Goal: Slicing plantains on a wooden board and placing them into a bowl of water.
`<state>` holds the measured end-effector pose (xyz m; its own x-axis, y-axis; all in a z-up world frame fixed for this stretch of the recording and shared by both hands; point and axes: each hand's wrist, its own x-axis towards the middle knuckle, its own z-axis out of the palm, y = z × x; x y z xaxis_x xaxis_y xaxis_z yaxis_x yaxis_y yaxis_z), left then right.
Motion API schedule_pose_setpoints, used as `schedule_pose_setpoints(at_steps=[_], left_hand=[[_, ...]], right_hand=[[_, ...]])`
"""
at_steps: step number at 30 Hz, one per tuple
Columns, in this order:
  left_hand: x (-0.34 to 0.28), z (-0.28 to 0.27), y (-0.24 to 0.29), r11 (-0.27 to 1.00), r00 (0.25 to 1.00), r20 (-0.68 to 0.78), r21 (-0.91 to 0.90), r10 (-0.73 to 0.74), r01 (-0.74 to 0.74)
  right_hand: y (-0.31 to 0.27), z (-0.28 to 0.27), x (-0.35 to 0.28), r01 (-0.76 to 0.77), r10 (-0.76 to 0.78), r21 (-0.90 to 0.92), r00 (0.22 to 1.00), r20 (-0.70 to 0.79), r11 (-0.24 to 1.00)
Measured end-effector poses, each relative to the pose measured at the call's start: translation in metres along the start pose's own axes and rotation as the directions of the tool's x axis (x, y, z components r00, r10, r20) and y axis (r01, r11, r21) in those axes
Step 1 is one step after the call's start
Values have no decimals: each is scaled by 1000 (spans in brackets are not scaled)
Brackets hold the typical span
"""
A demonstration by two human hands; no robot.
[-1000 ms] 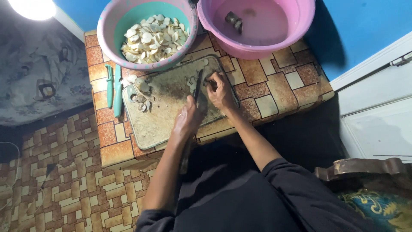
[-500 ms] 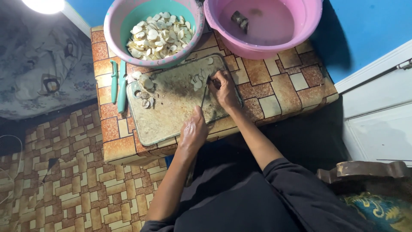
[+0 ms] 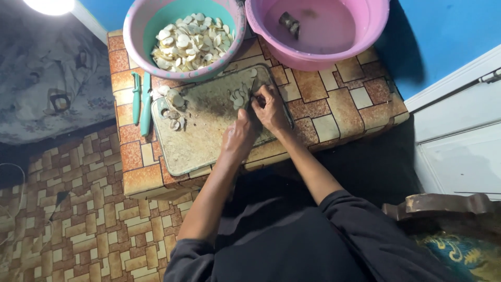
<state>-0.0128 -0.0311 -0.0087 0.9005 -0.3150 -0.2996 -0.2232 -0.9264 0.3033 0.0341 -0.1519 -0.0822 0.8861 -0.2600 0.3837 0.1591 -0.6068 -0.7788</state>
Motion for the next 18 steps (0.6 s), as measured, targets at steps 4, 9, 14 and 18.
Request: schedule_pose_setpoints(at_steps=[4, 9, 14, 18], left_hand=[[-3, -23, -11, 982, 998, 42, -182, -38, 45], [-39, -45, -13, 945, 995, 90, -320, -43, 70], [-36, -3, -37, 990, 996, -38, -110, 85, -88], [-43, 2, -37, 997, 997, -40, -36, 71, -73]], right_hand=[[-13, -5, 0, -22, 23, 91, 1000, -9, 996], [-12, -6, 5, -52, 59, 172, 998, -35, 984], [-2, 7, 10, -73, 79, 169, 996, -30, 983], [-4, 2, 5, 4, 0, 95, 999, -43, 995]])
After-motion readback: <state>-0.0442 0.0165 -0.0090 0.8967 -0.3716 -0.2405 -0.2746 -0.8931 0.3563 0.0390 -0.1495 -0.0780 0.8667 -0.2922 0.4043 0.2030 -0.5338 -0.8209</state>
